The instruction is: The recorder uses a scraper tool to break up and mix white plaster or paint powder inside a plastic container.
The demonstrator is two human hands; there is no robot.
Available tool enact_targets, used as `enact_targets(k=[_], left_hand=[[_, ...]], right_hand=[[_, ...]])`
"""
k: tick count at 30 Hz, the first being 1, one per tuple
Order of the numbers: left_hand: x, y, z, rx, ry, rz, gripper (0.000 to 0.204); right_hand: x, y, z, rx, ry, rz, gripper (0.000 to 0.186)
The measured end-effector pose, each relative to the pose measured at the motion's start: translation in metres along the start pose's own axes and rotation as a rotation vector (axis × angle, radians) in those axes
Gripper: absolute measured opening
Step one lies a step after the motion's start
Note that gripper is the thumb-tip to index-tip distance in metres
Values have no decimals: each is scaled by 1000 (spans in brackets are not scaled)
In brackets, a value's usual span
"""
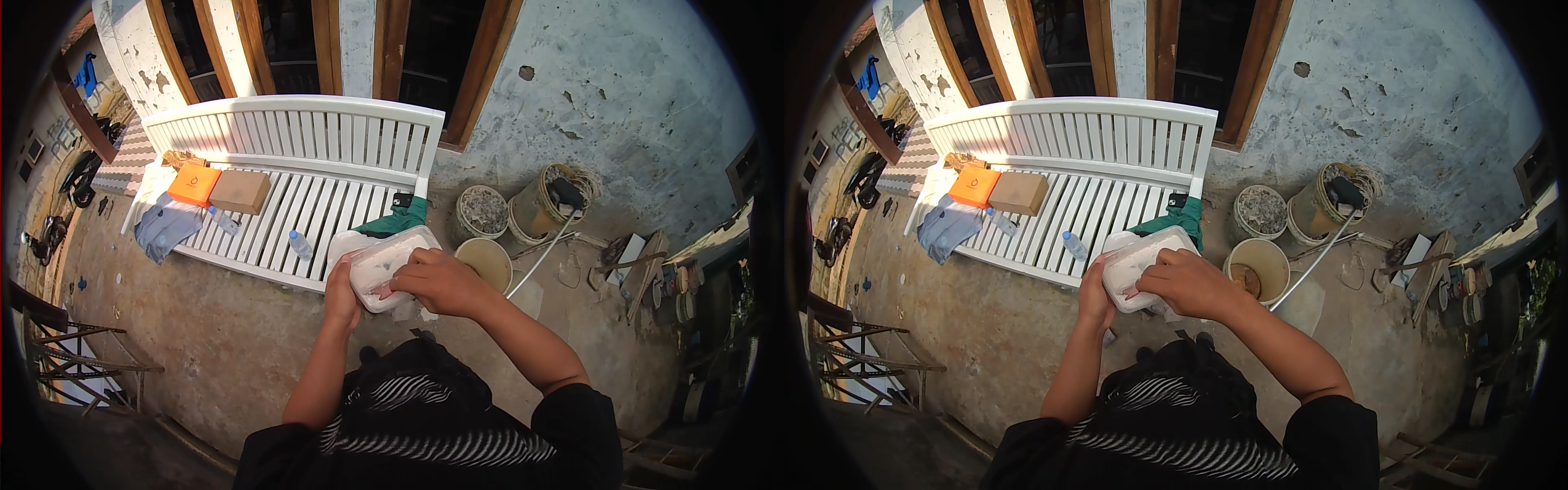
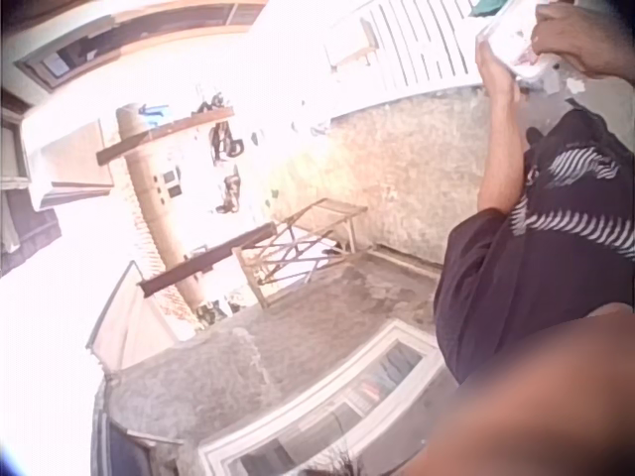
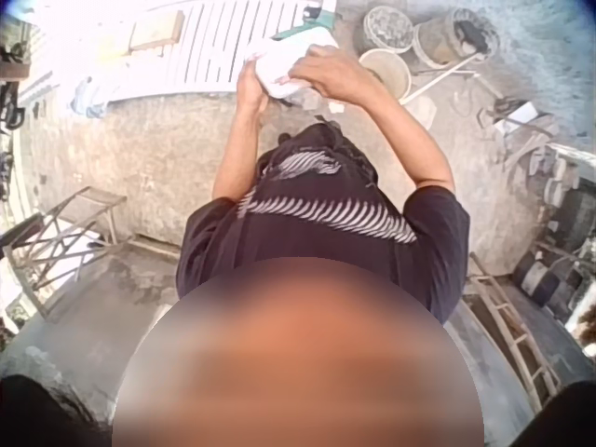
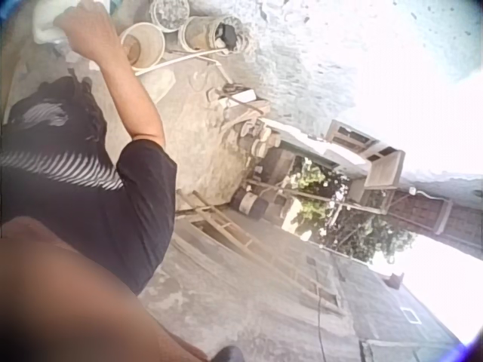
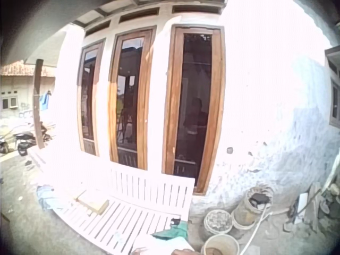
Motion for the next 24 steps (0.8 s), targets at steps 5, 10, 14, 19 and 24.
enact_targets(k=[5,10,14,19,24], left_hand=[[0,-4,-3,-23,11,-8,42],[0,1,-3,-1,20,-8,42],[2,12,1,20,9,-26,42],[4,8,0,13,3,-15,42],[10,3,3,-1,-31,-14,42]], right_hand=[[-3,-14,5,-12,15,-21,27],[-22,-37,1,-127,144,62,22],[-29,-24,-6,-165,140,138,22],[-19,-8,-10,-104,96,80,23],[-15,-6,-4,-47,48,-9,27]])
Point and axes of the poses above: each hand's wrist, its own z-axis away from the middle knuckle, its own y-axis out of the palm, x = y × z, the point moved 9 cm from there along -z, towards the middle knuckle, and after that the axes turned 4 degrees about -y, right-handed, at the moved point
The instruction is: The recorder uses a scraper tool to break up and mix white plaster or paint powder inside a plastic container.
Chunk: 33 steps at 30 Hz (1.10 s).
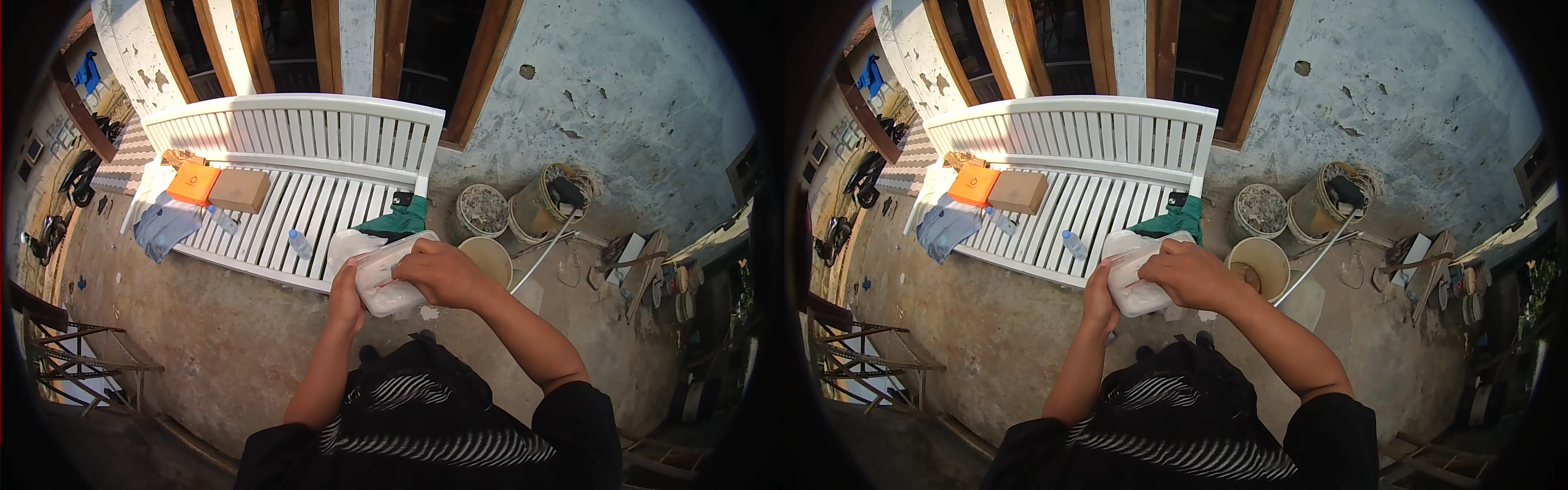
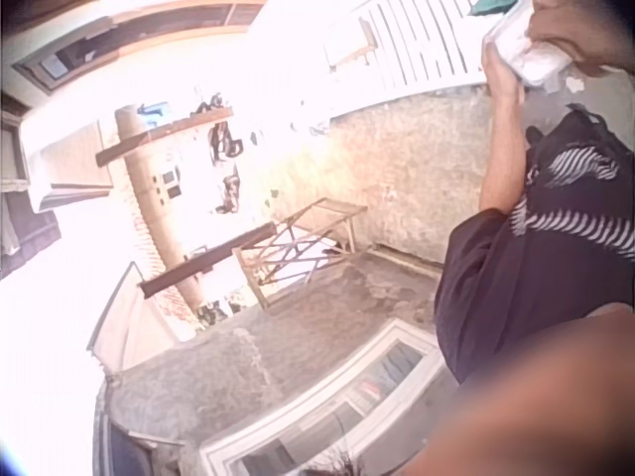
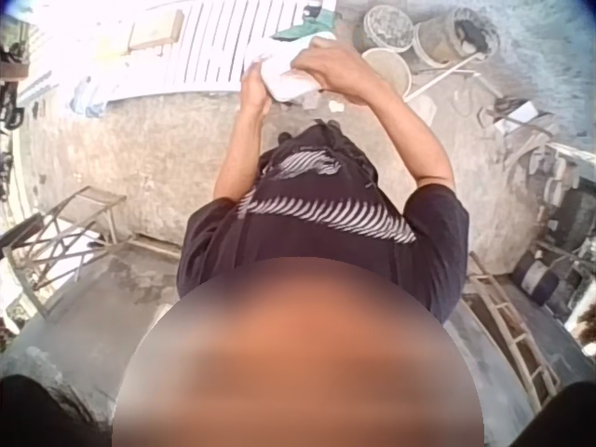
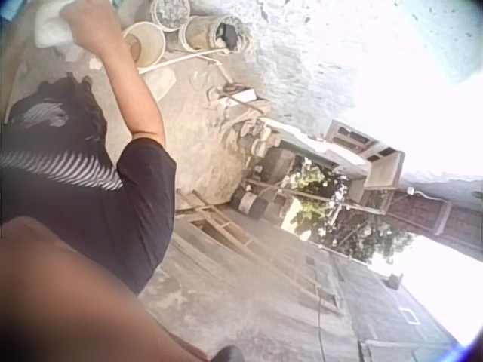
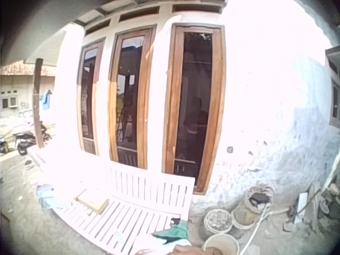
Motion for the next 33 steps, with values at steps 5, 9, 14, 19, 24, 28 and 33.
enact_targets(k=[5,9,14,19,24,28,33], left_hand=[[3,-7,-3,-20,9,-5,41],[4,-8,-3,-30,2,31,41],[3,-1,-1,-17,-16,59,41],[7,2,-1,20,-35,42,42],[15,4,4,2,-73,106,45],[31,1,4,-34,-141,242,51],[33,8,11,21,-195,305,60]], right_hand=[[-6,-7,6,42,67,-111,19],[-43,-21,14,81,407,-274,15],[-61,-33,18,-110,262,-174,15],[-102,3,50,-176,665,-555,17],[-102,7,48,15,827,-443,18],[-104,12,48,-57,799,-448,21],[-94,19,45,-43,822,-409,20]])
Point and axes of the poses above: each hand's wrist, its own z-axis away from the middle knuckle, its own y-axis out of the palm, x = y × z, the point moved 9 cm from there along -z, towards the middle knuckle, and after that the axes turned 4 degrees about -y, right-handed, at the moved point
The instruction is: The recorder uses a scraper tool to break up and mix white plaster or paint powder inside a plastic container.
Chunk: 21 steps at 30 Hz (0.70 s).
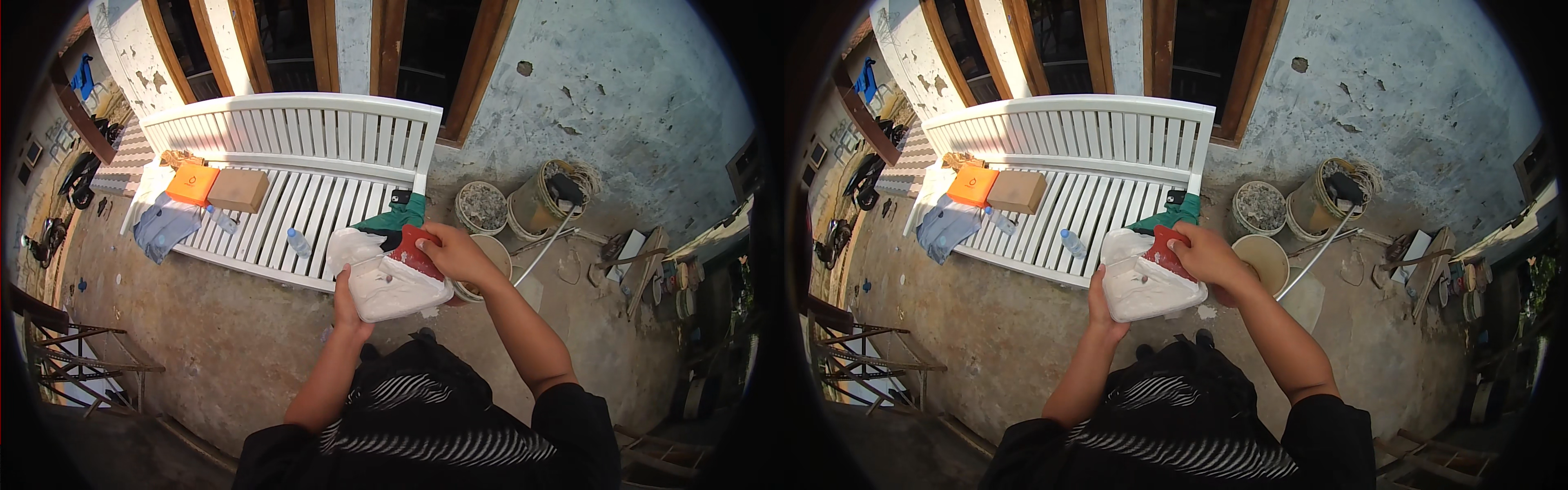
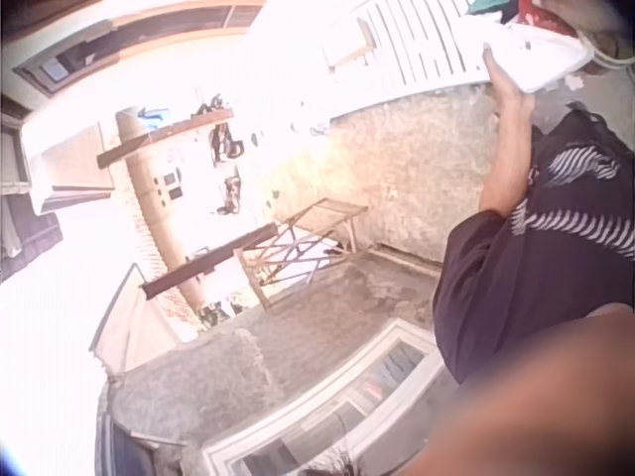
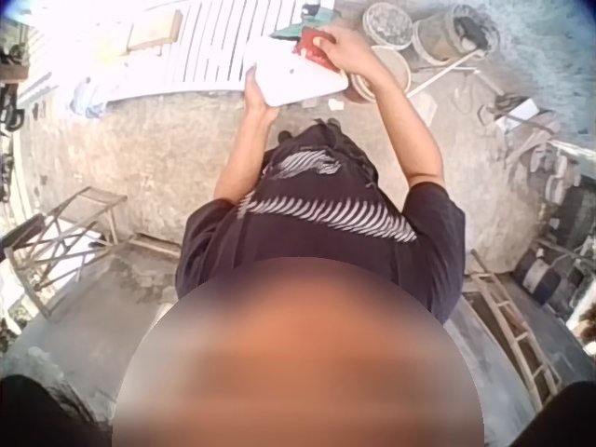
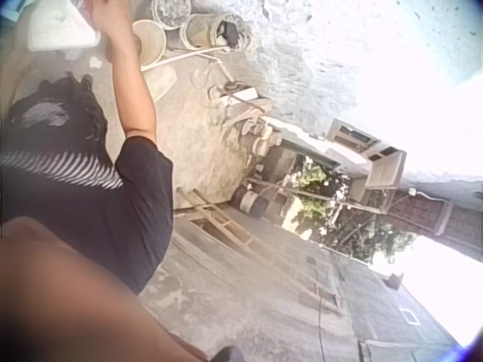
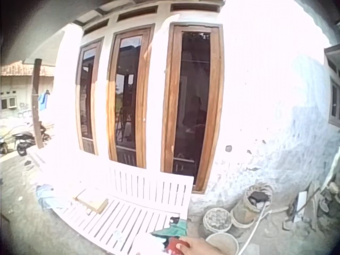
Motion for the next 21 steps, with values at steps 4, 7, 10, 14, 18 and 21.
enact_targets(k=[4,7,10,14,18,21], left_hand=[[3,3,4,37,-29,5,63],[3,1,5,58,-80,-13,67],[3,0,8,77,-124,-70,71],[9,16,19,207,-269,-88,74],[13,15,23,216,-262,-130,75],[16,11,16,225,-208,-88,73]], right_hand=[[6,3,4,-6,-23,50,21],[8,0,9,-16,-45,-2,21],[14,-5,13,-25,-54,33,21],[15,-11,17,-14,-22,76,22],[17,-16,23,21,-18,0,23],[41,-27,32,-7,-163,-3,21]])
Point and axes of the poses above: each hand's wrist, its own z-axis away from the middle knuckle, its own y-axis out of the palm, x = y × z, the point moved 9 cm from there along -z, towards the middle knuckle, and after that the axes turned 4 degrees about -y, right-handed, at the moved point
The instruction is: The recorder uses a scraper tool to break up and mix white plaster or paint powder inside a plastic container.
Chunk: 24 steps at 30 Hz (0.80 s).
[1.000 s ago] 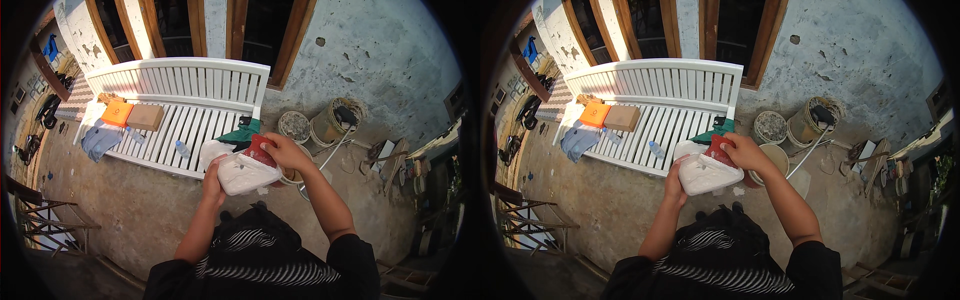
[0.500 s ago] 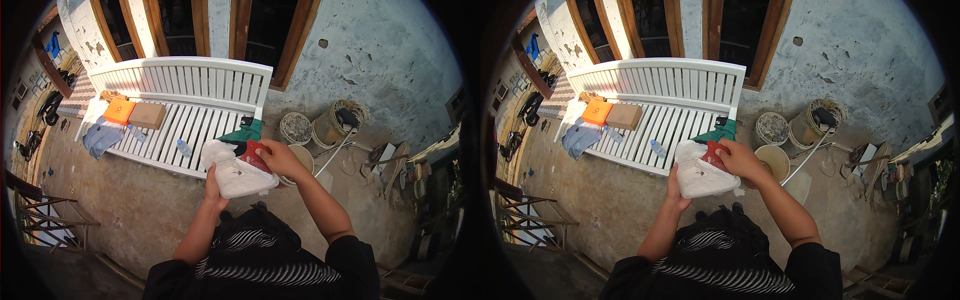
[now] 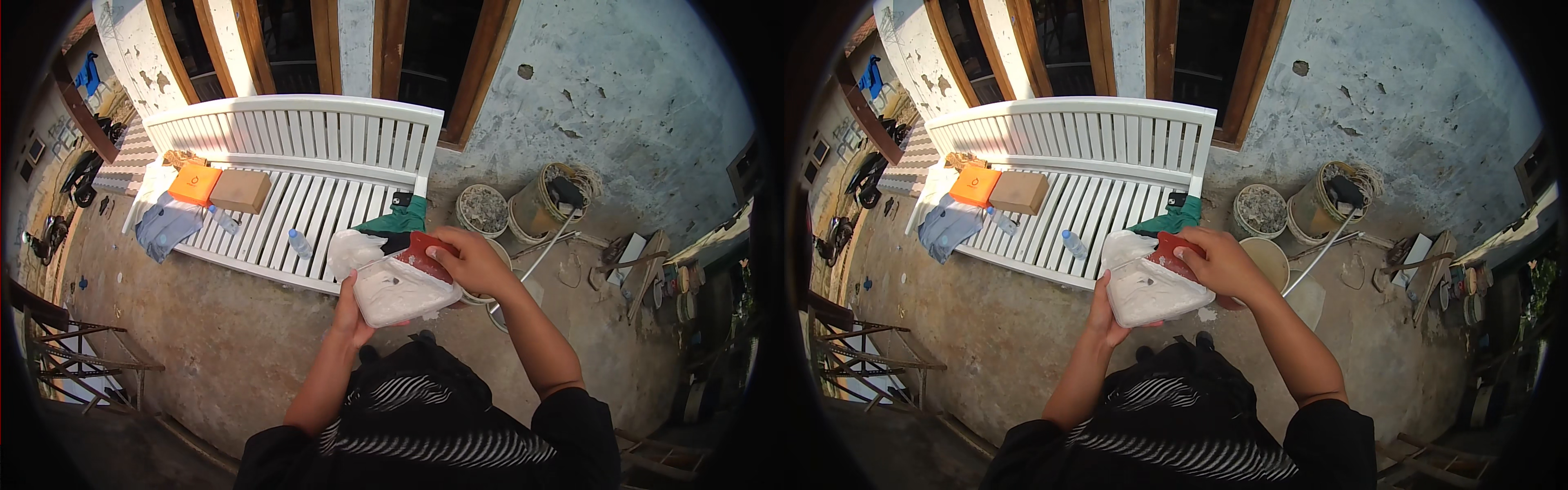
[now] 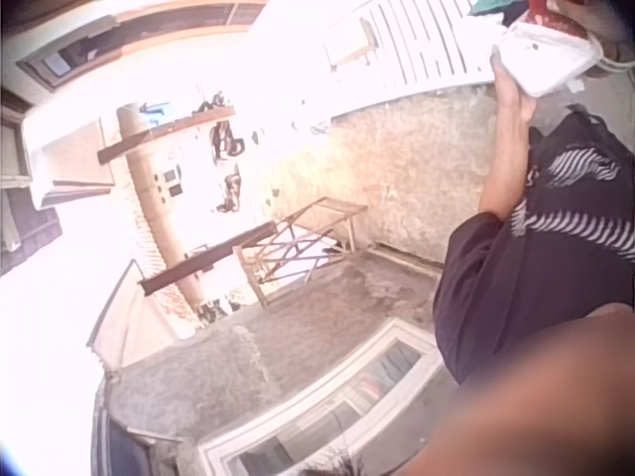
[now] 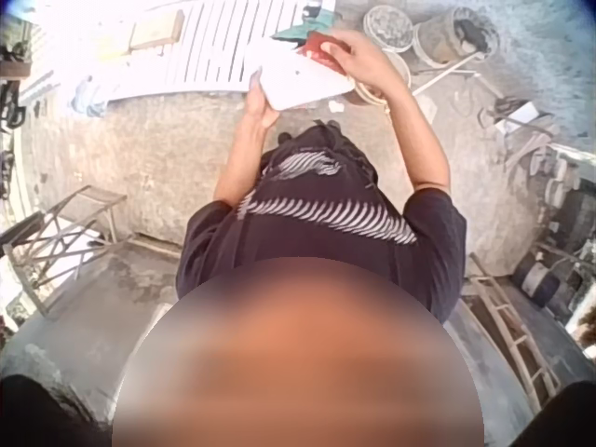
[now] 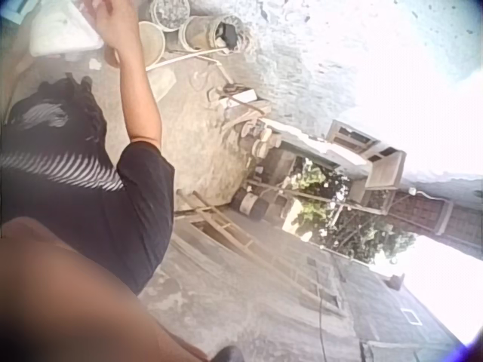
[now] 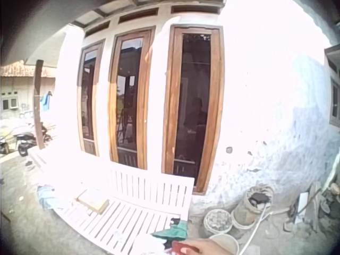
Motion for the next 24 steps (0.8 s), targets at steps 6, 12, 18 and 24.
enact_targets(k=[6,12,18,24], left_hand=[[-6,8,-2,-43,35,-22,71],[-21,19,3,-165,112,-62,68],[-34,0,-4,-244,238,39,62],[-26,-8,-7,-286,217,52,63]], right_hand=[[53,-6,14,-91,-426,243,21],[54,33,37,-12,-619,412,28],[52,33,55,-22,-683,363,32],[43,26,62,43,-631,351,39]])
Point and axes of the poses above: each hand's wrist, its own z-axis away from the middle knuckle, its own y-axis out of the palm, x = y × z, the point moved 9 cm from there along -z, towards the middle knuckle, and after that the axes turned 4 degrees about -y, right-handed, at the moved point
